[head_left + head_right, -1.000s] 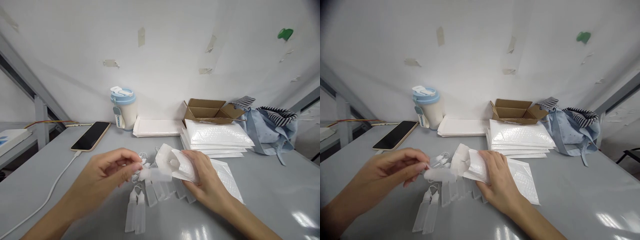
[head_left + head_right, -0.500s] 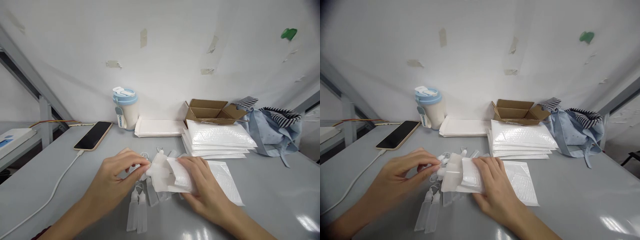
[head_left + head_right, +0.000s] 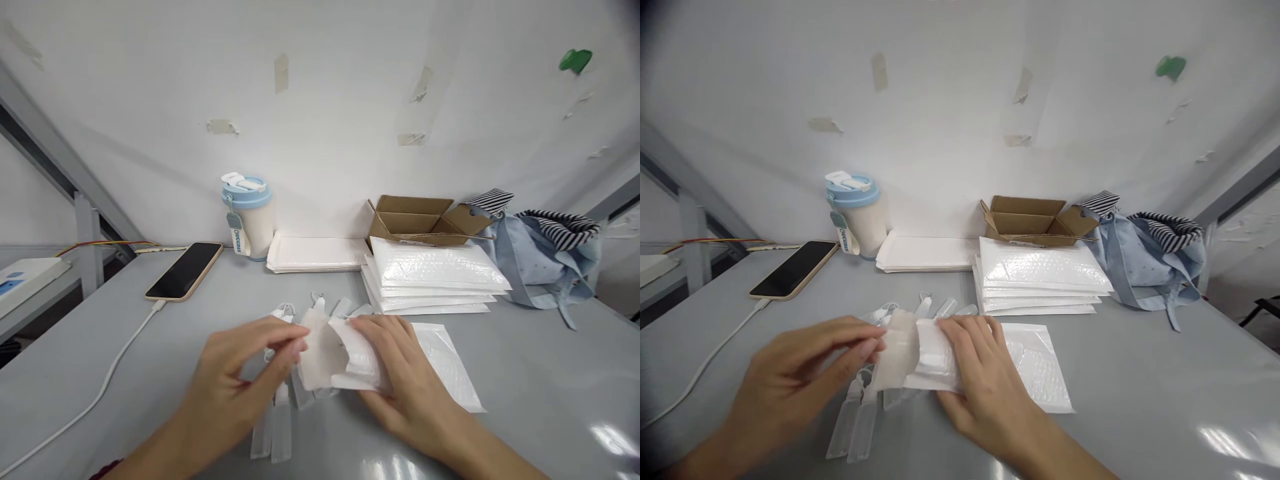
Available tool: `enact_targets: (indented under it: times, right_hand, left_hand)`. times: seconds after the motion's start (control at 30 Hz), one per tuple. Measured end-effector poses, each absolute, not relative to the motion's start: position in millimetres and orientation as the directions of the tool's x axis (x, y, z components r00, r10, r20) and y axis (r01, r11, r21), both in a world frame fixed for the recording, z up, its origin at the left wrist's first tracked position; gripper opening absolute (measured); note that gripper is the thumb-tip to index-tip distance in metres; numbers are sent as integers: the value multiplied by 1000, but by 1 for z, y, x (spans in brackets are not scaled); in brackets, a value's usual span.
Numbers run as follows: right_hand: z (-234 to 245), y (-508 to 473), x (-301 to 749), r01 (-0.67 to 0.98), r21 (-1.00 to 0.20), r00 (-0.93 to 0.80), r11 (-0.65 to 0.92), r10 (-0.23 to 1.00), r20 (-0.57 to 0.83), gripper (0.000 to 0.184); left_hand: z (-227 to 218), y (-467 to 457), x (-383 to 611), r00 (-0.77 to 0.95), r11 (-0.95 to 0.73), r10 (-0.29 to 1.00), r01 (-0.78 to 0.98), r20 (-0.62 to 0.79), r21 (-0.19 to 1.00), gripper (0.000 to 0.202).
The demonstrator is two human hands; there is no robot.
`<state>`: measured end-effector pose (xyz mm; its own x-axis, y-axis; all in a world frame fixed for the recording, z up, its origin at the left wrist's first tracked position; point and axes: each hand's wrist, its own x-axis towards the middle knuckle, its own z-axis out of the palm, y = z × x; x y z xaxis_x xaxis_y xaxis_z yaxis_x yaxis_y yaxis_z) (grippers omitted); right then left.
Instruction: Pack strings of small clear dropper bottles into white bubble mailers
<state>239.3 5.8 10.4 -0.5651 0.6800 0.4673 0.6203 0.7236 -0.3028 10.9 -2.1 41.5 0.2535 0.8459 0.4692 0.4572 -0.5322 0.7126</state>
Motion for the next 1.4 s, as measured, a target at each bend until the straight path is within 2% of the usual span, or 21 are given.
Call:
enact_targets:
  times: [0.03, 0.1, 0.17, 0.23, 0.3, 0.57, 0.73, 0.97, 1.27, 1.4]
  right_hand:
    - [11, 8, 242, 637, -296, -549, 712, 689, 474, 54]
    - [11, 13, 246, 667, -279, -512, 691, 697, 502, 54]
    - [12, 17, 249, 693, -261, -477, 672, 699, 533, 52]
    - [13, 19, 250, 708, -251, -459, 661, 700, 548, 50]
    - [12, 18, 250, 708, -247, -465, 662, 700, 541, 51]
    - [10, 16, 248, 687, -250, -501, 682, 695, 516, 52]
    - [11, 16, 247, 691, -242, -506, 681, 695, 510, 53]
    - [10, 14, 246, 693, -265, -512, 670, 716, 475, 56]
    - [5, 12, 243, 676, -297, -544, 674, 729, 416, 58]
    - [4, 9, 240, 657, -285, -574, 698, 708, 412, 58]
  left_hand:
    - [43, 1, 4, 277, -470, 883, 504, 380, 724, 13]
    - [45, 6, -9, 373, -315, 924, 619, 83, 720, 18]
    - [43, 9, -20, 437, -198, 872, 728, -221, 656, 14]
    - [39, 10, -26, 433, -150, 822, 792, -371, 592, 20]
    - [35, 10, -28, 415, -145, 818, 819, -397, 555, 23]
    - [30, 10, -23, 441, -243, 837, 829, -323, 503, 15]
    - [45, 11, -21, 404, -162, 881, 747, -246, 644, 15]
    - [54, 18, -27, 263, -186, 963, 490, 59, 852, 20]
    - [47, 2, -7, 36, -248, 964, 469, 263, 848, 12]
    - [43, -2, -3, -16, -259, 949, 527, 314, 810, 14]
